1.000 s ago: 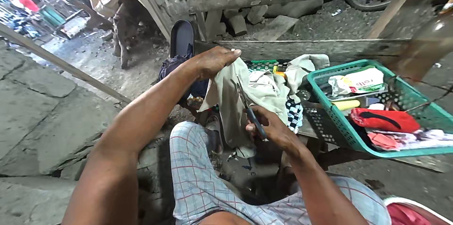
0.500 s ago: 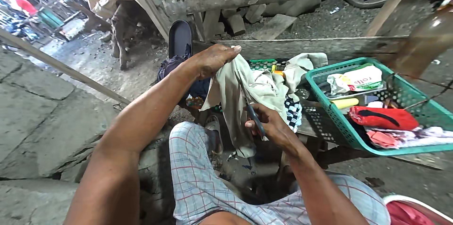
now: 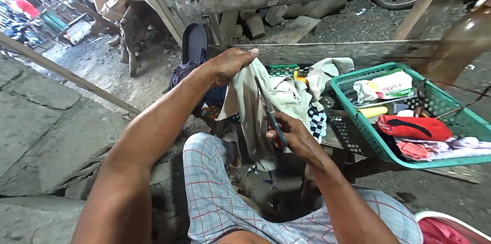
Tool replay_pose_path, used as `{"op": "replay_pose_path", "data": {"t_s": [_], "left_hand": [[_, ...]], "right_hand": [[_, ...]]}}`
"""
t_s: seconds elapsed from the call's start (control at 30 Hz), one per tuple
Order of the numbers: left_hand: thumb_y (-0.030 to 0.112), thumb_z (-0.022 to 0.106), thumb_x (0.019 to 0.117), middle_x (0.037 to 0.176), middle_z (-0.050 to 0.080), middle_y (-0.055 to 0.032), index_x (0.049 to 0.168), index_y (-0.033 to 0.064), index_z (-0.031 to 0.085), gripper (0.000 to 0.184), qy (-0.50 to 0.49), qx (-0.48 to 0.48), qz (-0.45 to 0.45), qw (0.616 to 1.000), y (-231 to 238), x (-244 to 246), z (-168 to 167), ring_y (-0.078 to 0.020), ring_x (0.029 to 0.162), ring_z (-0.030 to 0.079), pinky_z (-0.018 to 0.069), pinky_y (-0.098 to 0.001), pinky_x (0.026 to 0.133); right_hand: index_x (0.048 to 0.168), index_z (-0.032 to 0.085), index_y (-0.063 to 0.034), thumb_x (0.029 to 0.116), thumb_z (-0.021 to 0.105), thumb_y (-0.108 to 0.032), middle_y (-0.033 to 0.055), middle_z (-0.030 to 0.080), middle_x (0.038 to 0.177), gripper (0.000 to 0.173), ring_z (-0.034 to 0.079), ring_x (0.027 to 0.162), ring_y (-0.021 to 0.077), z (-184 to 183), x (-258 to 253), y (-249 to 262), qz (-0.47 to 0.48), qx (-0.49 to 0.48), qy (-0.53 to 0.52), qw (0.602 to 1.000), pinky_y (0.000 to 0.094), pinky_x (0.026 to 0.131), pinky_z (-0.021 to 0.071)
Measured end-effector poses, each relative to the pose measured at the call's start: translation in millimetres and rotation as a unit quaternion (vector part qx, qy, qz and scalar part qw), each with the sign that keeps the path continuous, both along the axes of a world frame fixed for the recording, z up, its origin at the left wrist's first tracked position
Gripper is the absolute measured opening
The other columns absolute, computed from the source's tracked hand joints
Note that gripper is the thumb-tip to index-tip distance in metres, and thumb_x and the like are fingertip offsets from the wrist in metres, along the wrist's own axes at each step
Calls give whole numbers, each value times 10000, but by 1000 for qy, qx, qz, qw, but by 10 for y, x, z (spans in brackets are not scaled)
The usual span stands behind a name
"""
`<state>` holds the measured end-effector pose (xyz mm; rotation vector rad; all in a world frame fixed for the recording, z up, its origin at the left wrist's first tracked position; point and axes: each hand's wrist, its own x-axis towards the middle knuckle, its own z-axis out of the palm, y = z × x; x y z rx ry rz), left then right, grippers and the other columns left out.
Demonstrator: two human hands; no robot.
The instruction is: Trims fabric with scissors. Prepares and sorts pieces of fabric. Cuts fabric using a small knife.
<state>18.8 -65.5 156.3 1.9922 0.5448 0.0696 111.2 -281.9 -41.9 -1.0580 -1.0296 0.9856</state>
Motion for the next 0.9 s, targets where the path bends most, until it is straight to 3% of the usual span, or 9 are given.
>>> {"op": "replay_pose_path", "data": {"t_s": [0.1,0.33,0.7,0.9], "left_hand": [[362,401,1108,797,665,-49,936,60,646,425,-1,6,-7,1000,17,0,-1,-124,721,664,580,-317,676],[373,419,1103,778,664,-55,902,47,652,448,25,-1,-13,1000,-25,-2,-19,-127,706,664,578,-311,668],[415,380,1106,805,678,-55,930,52,658,490,37,3,0,999,-53,7,-34,-128,734,674,583,-321,689],[474,372,1095,861,697,-73,999,49,663,524,46,-14,4,999,-71,-13,-51,-148,786,695,597,-345,724]], "right_hand": [[1308,589,-22,861,816,-333,70,668,885,590,631,647,147,9,-2,1,6,-9,2,1000,277,563,561],[1307,588,-24,848,826,-344,58,663,862,608,624,639,140,15,-11,1,8,-13,6,1000,270,562,553],[1290,600,-31,873,804,-296,46,665,825,534,627,617,126,23,5,-17,3,-5,-1,1000,262,541,553],[1314,585,-30,842,833,-313,56,677,852,604,637,636,133,30,1,-16,6,-10,7,1000,260,556,557]]}}
